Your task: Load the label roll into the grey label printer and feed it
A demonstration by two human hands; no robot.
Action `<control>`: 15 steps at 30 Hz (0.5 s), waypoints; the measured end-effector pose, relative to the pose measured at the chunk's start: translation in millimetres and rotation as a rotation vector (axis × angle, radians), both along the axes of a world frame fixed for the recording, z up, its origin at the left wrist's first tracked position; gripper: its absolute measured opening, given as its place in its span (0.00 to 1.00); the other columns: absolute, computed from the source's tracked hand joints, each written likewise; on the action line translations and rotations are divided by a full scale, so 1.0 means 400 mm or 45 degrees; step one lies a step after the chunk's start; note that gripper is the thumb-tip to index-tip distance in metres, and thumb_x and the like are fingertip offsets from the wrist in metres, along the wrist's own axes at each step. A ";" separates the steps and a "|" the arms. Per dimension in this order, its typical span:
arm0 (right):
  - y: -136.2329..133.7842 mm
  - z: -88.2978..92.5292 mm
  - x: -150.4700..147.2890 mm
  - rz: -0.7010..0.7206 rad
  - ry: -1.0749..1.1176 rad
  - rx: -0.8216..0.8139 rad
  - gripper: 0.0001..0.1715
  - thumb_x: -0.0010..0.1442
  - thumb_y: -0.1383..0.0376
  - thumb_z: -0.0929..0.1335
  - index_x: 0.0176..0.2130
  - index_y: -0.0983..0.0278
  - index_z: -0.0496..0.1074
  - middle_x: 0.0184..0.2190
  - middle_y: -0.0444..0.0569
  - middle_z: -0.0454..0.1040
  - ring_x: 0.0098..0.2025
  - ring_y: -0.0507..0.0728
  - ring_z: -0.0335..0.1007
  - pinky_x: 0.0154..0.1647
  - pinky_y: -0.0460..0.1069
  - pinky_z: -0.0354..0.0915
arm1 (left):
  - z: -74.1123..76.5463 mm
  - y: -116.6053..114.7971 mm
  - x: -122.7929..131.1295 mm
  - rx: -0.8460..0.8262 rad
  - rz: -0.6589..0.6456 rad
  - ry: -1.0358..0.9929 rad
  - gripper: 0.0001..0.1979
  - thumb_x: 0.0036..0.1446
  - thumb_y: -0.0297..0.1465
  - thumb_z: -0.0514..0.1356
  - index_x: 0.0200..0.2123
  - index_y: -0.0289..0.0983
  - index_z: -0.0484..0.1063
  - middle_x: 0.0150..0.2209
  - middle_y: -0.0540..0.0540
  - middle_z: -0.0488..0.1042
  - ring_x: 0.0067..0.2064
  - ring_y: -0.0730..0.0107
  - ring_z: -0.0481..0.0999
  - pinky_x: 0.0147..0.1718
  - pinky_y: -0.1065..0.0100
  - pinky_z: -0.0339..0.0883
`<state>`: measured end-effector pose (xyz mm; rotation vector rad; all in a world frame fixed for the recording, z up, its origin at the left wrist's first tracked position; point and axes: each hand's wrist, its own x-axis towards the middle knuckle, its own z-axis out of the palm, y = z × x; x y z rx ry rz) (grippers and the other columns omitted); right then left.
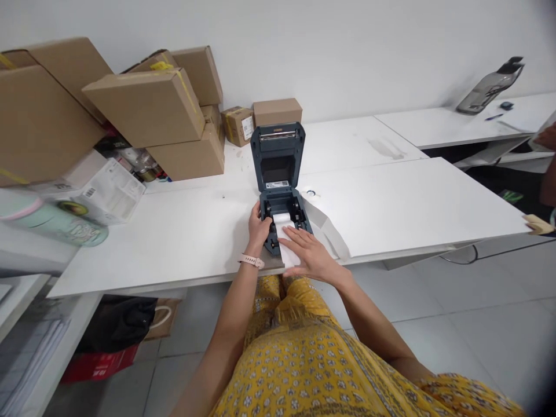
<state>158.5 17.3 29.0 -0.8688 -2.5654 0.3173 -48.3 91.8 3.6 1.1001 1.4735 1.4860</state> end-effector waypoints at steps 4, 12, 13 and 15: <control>0.011 0.010 0.026 0.117 -0.062 -0.070 0.58 0.57 0.48 0.79 0.75 0.59 0.55 0.77 0.60 0.50 0.79 0.68 0.46 0.76 0.67 0.55 | -0.001 0.000 -0.001 0.004 0.006 -0.014 0.38 0.48 0.18 0.59 0.65 0.35 0.66 0.65 0.38 0.73 0.69 0.56 0.69 0.70 0.56 0.61; -0.002 0.028 0.027 0.090 0.123 -0.141 0.25 0.76 0.64 0.61 0.68 0.52 0.68 0.73 0.45 0.64 0.76 0.58 0.55 0.76 0.67 0.57 | -0.010 0.009 -0.001 -0.006 -0.010 -0.046 0.40 0.46 0.20 0.61 0.66 0.36 0.65 0.66 0.38 0.71 0.67 0.54 0.72 0.69 0.54 0.63; -0.004 0.031 0.028 0.095 0.133 -0.150 0.24 0.77 0.63 0.61 0.67 0.52 0.68 0.72 0.45 0.64 0.76 0.58 0.55 0.76 0.67 0.57 | -0.010 0.010 -0.001 -0.003 -0.011 -0.049 0.40 0.46 0.20 0.61 0.66 0.36 0.65 0.66 0.37 0.72 0.66 0.54 0.72 0.69 0.54 0.63; -0.007 0.037 0.031 0.101 0.141 -0.173 0.23 0.77 0.62 0.61 0.67 0.51 0.69 0.72 0.44 0.64 0.76 0.58 0.55 0.76 0.67 0.56 | -0.008 0.009 -0.001 0.005 -0.013 -0.049 0.40 0.47 0.20 0.61 0.66 0.35 0.65 0.66 0.37 0.72 0.66 0.55 0.73 0.68 0.55 0.63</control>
